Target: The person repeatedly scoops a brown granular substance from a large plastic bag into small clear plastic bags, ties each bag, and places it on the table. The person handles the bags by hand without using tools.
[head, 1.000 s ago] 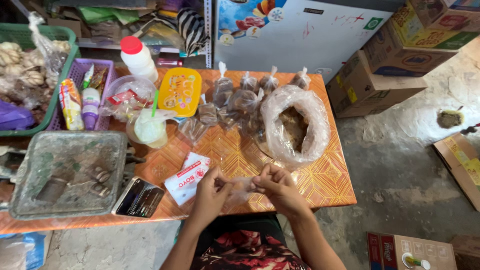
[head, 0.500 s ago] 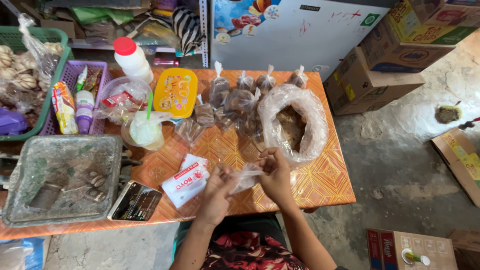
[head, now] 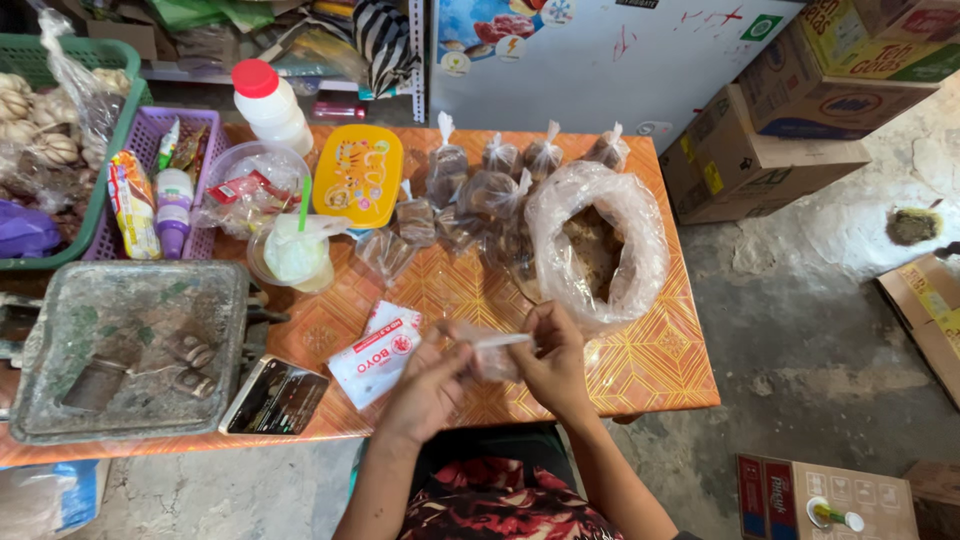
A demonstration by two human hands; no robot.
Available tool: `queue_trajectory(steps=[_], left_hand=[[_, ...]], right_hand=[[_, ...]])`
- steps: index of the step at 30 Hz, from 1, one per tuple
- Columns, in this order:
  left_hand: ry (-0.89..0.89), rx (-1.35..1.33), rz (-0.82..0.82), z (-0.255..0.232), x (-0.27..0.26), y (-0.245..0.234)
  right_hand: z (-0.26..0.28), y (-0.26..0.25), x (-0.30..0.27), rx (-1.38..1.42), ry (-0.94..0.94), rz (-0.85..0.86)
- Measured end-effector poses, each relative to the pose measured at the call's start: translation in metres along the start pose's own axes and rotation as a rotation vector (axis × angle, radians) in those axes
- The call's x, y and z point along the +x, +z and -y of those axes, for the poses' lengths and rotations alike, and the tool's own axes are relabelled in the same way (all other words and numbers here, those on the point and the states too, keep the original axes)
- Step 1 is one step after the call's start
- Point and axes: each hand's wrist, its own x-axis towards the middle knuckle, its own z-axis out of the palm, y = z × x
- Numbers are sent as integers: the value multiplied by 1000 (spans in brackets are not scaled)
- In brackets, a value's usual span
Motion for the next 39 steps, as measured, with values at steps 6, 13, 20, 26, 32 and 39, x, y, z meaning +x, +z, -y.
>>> queue_trajectory(steps=[6,13,20,26,32,39], left_hand=[[479,1222,-127,7,-1,21],[658,1276,-234,-22,-6,20],[593,1285,-206,-18,-10,17],[597,1281,-230,-23,-18,14],[581,1215,-239,-26,-20,10],[627,1232,-214,-17,-10,3]], right_hand=[[18,-9,4,-266,-182,93],[3,-107,104,-737,-245,-150],[-50,-130,160,-1193,-303,65],[-57,-117,179,-1495,-10,4],[-78,-129,190,-1493,-64,-79],[-40,-118,158,-1267,-308,-86]])
